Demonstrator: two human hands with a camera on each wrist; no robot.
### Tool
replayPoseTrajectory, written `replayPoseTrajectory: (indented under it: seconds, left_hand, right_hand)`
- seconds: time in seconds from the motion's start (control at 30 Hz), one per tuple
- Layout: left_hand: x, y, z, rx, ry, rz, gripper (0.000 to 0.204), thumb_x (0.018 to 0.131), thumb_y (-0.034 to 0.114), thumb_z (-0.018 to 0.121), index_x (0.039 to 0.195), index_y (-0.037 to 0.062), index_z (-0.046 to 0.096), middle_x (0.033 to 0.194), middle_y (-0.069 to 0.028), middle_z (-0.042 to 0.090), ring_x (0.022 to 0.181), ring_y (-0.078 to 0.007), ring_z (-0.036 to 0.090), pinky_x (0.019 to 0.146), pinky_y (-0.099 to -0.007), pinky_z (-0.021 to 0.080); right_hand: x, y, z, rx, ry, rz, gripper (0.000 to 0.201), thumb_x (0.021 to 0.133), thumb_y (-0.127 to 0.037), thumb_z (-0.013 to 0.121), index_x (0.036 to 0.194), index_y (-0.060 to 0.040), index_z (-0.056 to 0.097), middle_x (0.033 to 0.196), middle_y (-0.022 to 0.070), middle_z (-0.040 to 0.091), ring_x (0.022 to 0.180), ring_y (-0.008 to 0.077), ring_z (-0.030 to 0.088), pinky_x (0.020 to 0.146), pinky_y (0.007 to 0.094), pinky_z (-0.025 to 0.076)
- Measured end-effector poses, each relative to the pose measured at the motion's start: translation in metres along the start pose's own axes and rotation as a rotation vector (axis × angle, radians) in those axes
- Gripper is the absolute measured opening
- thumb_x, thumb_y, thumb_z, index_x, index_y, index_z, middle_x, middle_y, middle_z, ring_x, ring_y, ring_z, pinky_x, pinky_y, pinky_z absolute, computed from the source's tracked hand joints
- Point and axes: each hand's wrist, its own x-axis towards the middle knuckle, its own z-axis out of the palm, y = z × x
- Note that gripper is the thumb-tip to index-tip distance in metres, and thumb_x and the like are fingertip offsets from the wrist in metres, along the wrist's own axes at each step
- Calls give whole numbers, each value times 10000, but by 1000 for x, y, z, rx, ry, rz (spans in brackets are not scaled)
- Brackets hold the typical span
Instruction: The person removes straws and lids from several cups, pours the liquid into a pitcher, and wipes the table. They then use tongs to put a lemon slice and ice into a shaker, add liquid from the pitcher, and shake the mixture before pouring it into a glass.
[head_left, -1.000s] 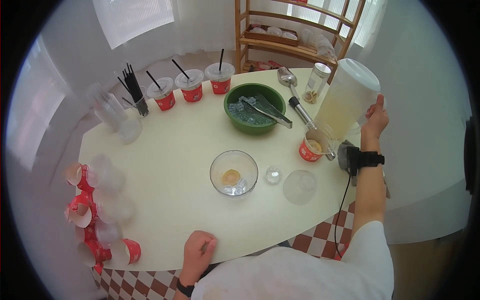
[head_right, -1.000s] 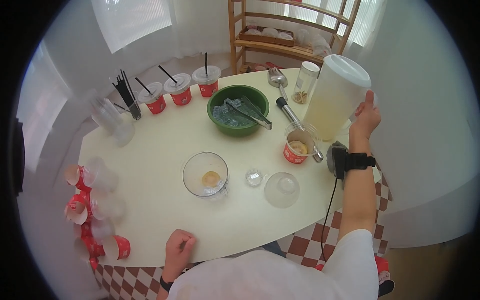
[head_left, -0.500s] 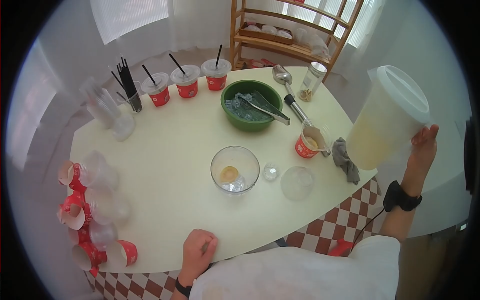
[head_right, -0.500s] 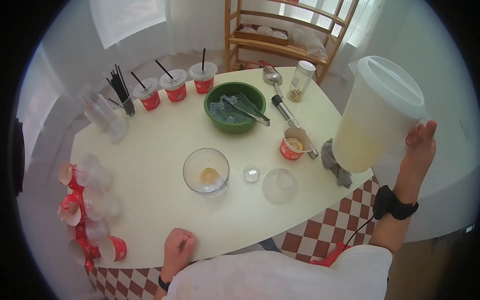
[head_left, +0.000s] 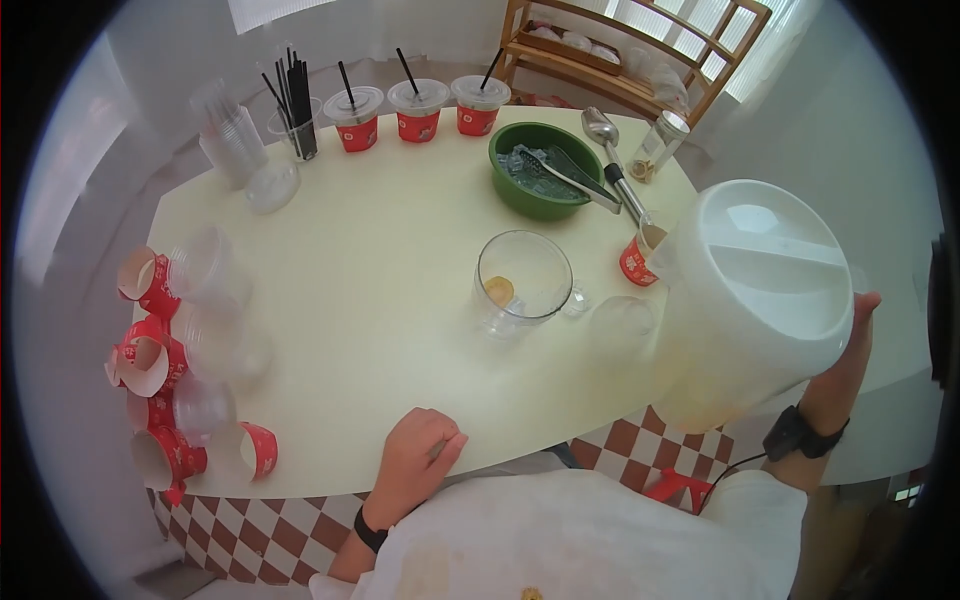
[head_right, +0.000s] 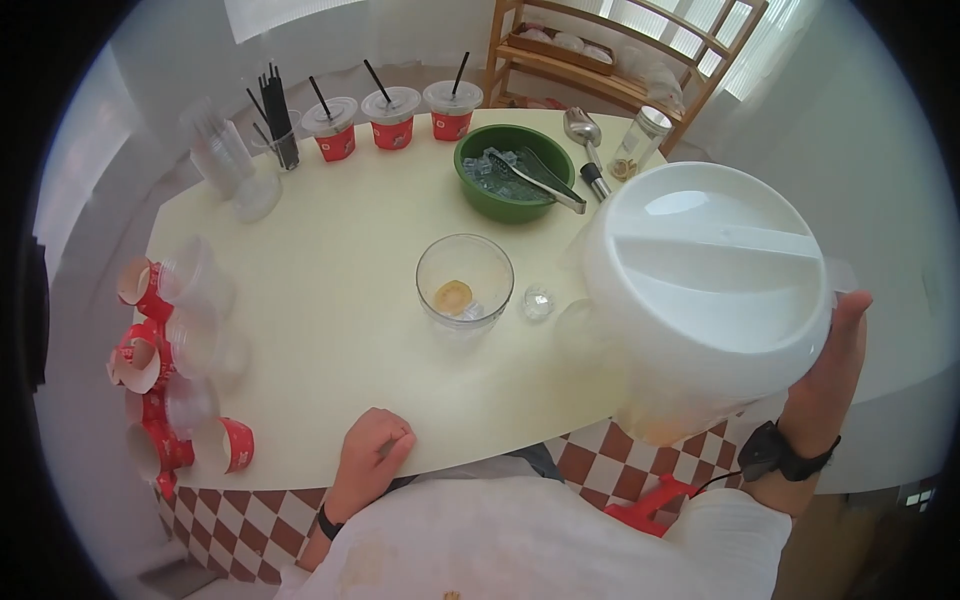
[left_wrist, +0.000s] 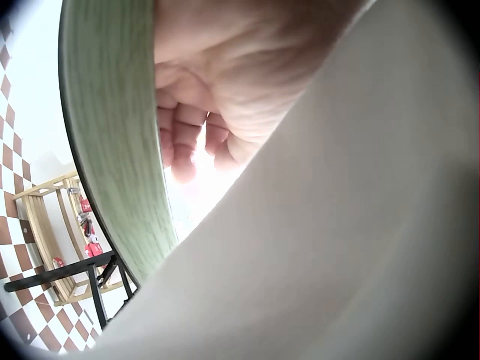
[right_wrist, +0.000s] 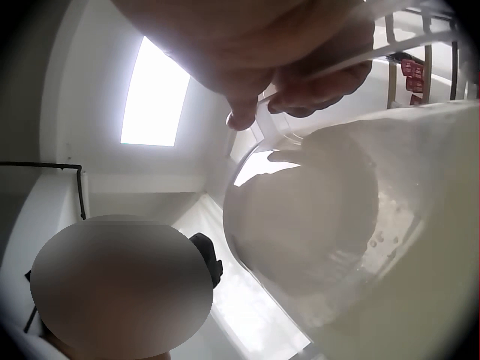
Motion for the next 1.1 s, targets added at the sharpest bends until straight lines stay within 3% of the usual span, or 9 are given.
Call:
replayPoseTrajectory:
  seconds: [0.1, 0.2, 0.3, 0.6, 1.1]
  left_hand:
    - [-2, -3, -1, 7, -13, 29, 162, 763, 56, 626, 679, 45, 487, 655, -62, 511, 637, -245, 472, 566, -337, 381]
    - [-3, -5, -2, 33, -35, 56, 205, 759, 73, 638, 651, 50, 465, 619, -61, 472, 604, -240, 447, 546, -343, 364]
    - [-4, -7, -2, 49, -48, 83, 238, 754, 84, 647, 627, 51, 448, 599, -61, 449, 580, -238, 429, 530, -347, 353]
    - [-5, -9, -2, 12, -34, 78, 241, 732, 74, 659, 609, 45, 453, 602, -68, 455, 584, -244, 435, 523, -349, 358]
    - [-3, -9, -4, 13, -40, 96, 218, 738, 78, 654, 615, 46, 477, 608, -63, 462, 578, -241, 433, 524, -346, 362]
  right_hand:
    - [4, 0, 17, 21, -35, -7, 594, 868, -506, 486, 1066, 53, 525, 937, 98, 620, 822, 146, 607, 696, 256, 491]
    - [9, -4, 19, -45, -112, 22, 492, 861, -487, 520, 944, -3, 547, 736, 12, 576, 595, 61, 531, 490, 184, 406]
    - [18, -7, 38, -167, -238, -28, 439, 854, -493, 532, 849, -54, 539, 601, -50, 470, 469, 10, 388, 390, 160, 260]
    - [30, -22, 67, -450, -230, -67, 513, 800, -583, 553, 741, -74, 530, 526, -58, 364, 402, 26, 325, 363, 178, 241]
    - [40, -27, 72, -596, -263, -113, 520, 816, -580, 531, 719, -70, 511, 506, -58, 370, 380, 23, 330, 351, 174, 238]
